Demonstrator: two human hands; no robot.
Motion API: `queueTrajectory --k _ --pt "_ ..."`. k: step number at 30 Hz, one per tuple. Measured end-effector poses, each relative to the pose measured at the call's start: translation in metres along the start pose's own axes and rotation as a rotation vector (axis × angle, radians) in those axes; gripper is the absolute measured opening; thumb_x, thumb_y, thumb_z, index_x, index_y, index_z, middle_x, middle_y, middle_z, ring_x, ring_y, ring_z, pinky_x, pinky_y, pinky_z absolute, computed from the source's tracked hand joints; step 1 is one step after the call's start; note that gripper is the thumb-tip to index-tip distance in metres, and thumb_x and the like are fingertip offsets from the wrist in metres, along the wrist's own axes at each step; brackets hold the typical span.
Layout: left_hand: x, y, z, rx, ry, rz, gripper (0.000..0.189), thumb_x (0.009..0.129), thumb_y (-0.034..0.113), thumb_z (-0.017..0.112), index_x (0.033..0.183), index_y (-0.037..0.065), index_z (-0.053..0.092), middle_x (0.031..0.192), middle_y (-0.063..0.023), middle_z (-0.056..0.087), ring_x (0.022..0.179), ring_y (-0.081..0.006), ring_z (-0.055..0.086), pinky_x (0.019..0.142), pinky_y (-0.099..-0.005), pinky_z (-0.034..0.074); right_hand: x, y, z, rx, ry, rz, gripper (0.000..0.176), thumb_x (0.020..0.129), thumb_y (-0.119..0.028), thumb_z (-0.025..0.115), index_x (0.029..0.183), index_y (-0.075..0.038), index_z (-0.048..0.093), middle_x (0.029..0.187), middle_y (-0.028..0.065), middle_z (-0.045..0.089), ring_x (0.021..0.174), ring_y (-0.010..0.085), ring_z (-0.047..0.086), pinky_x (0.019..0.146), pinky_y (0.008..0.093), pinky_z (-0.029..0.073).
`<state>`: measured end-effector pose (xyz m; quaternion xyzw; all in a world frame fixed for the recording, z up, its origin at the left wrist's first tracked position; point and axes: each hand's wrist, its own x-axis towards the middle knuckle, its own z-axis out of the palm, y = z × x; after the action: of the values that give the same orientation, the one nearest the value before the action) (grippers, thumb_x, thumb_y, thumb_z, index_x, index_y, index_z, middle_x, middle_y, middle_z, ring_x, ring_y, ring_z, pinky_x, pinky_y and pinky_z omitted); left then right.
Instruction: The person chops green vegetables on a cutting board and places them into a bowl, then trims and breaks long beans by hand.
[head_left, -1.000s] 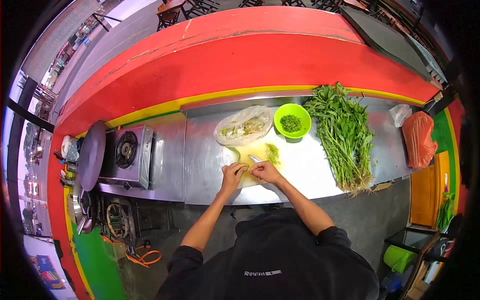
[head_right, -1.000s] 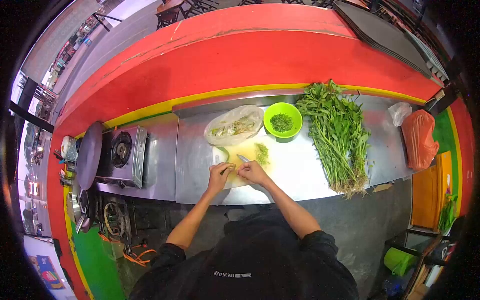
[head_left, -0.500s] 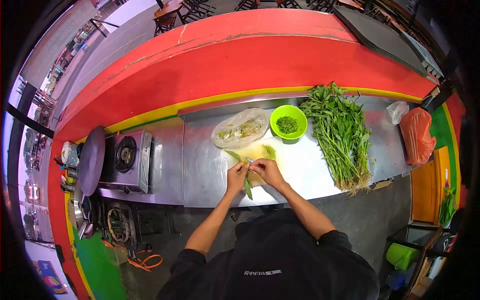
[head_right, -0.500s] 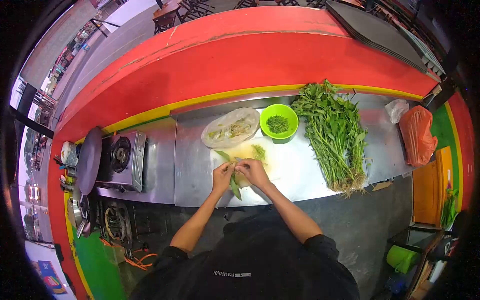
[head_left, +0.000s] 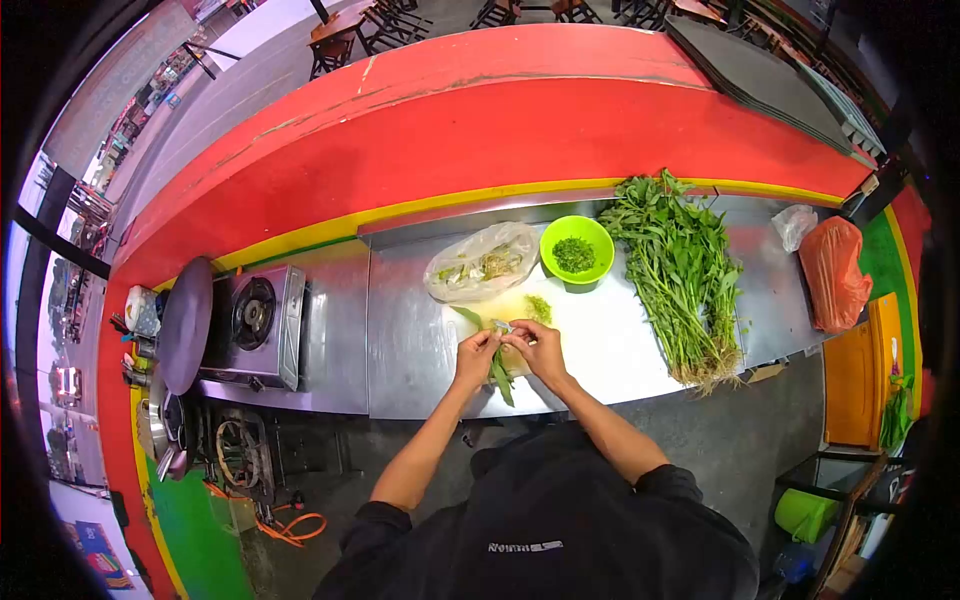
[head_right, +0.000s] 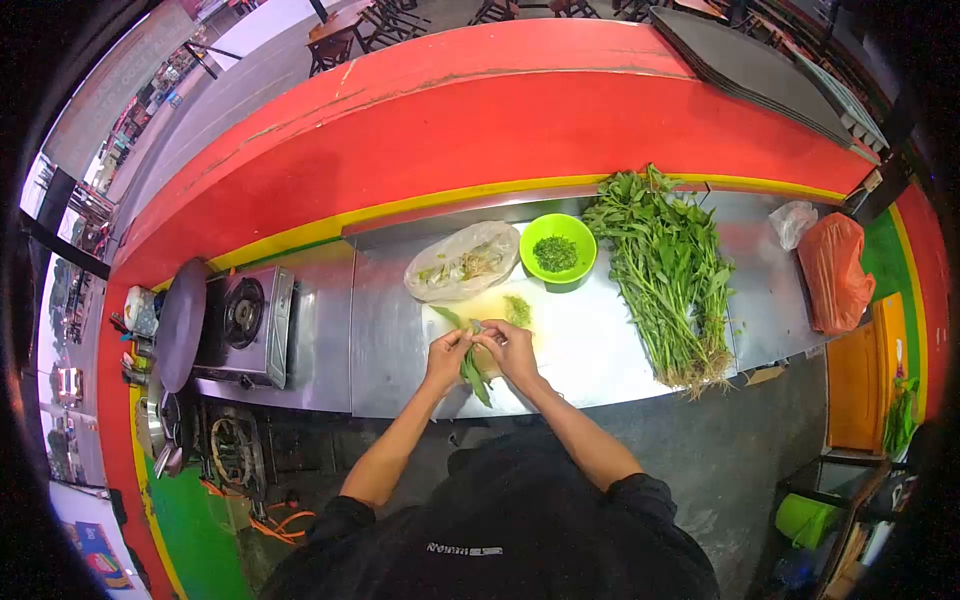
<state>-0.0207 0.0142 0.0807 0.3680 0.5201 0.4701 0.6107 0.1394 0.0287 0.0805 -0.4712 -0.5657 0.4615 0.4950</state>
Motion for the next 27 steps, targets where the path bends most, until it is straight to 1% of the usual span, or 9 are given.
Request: queueTrajectory --k 5,11,12,16,19,20,21,24,27 --pt "-0.003 0.004 -0.002 0.023 -0.055 -0.038 0.026 0.104 0.026 0.064 0.106 0.002 0.072 0.088 -0.0008 0.069 0.078 -0.0063 0.059 0.071 -0.0217 0.046 -0.003 0.000 -0.001 -0.051 0.013 -0.111 0.021 0.088 -0.010 0.079 0.104 0.002 0.074 0.085 0.0124 0.074 0.074 0.0179 0.068 0.070 0.0306 0.053" --pt "-0.001 -0.003 -0.011 -0.008 -0.123 -0.099 0.029 0.104 0.028 0.063 0.109 0.001 0.072 0.089 -0.0009 0.068 0.081 -0.0075 0.059 0.074 -0.0221 0.047 -0.006 -0.006 -0.005 -0.024 -0.032 -0.094 0.019 0.086 -0.012 0.081 0.100 -0.001 0.076 0.085 0.0107 0.072 0.076 0.0183 0.067 0.070 0.0315 0.052" --pt "-0.002 0.000 -0.011 -0.004 -0.133 -0.169 0.030 0.104 0.027 0.063 0.113 0.000 0.071 0.090 -0.0009 0.067 0.082 -0.0080 0.059 0.074 -0.0227 0.049 -0.006 -0.008 -0.006 -0.059 -0.035 -0.094 0.018 0.086 -0.012 0.081 0.100 -0.001 0.077 0.084 0.0100 0.071 0.075 0.0182 0.066 0.069 0.0310 0.051" --pt "-0.003 0.011 -0.019 -0.082 -0.230 -0.320 0.030 0.105 0.025 0.062 0.119 0.000 0.068 0.094 -0.0008 0.064 0.082 -0.0091 0.061 0.071 -0.0241 0.052 -0.006 -0.009 -0.013 -0.109 -0.084 -0.191 0.015 0.086 -0.010 0.080 0.099 -0.003 0.077 0.084 0.0087 0.071 0.074 0.0186 0.066 0.068 0.0308 0.051" --pt "-0.004 0.018 -0.022 -0.097 -0.294 -0.358 0.032 0.102 0.028 0.066 0.118 0.000 0.070 0.090 -0.0014 0.065 0.079 -0.0099 0.062 0.067 -0.0274 0.055 -0.005 0.000 -0.016 -0.096 -0.108 -0.276 0.016 0.086 -0.009 0.080 0.101 -0.004 0.077 0.082 0.0082 0.070 0.073 0.0179 0.065 0.067 0.0314 0.051" --pt "-0.005 0.019 -0.021 -0.119 -0.300 -0.361 0.033 0.101 0.028 0.067 0.116 0.000 0.070 0.090 -0.0017 0.063 0.078 -0.0105 0.062 0.068 -0.0287 0.057 -0.006 0.003 -0.018 -0.095 -0.149 -0.275 0.028 0.084 -0.011 0.081 0.110 -0.005 0.075 0.084 0.0076 0.067 0.076 0.0197 0.063 0.071 0.0331 0.051" --pt "-0.007 0.024 -0.020 -0.120 -0.299 -0.358 0.033 0.101 0.028 0.067 0.116 0.000 0.070 0.090 -0.0017 0.063 0.078 -0.0105 0.062 0.068 -0.0287 0.057 -0.005 -0.004 -0.019 -0.096 -0.151 -0.278 0.028 0.084 -0.011 0.081 0.110 -0.005 0.075 0.084 0.0076 0.067 0.076 0.0197 0.063 0.071 0.0331 0.051" --pt "-0.008 0.032 -0.022 -0.043 -0.399 -0.360 0.031 0.101 0.029 0.067 0.113 0.000 0.072 0.090 -0.0010 0.066 0.081 -0.0095 0.062 0.071 -0.0275 0.056 -0.003 -0.026 -0.029 -0.265 -0.272 -0.352 0.050 0.081 -0.016 0.081 0.129 -0.009 0.068 0.090 0.0071 0.062 0.090 0.0262 0.060 0.083 0.0361 0.050" --pt "-0.010 0.026 -0.027 0.065 -0.461 -0.379 0.029 0.102 0.025 0.065 0.118 0.001 0.072 0.093 0.0007 0.064 0.085 -0.0084 0.057 0.077 -0.0239 0.048 0.001 -0.034 -0.037 -0.312 -0.336 -0.501 0.046 0.084 -0.017 0.079 0.128 -0.011 0.069 0.094 0.0074 0.062 0.090 0.0269 0.060 0.083 0.0367 0.050"
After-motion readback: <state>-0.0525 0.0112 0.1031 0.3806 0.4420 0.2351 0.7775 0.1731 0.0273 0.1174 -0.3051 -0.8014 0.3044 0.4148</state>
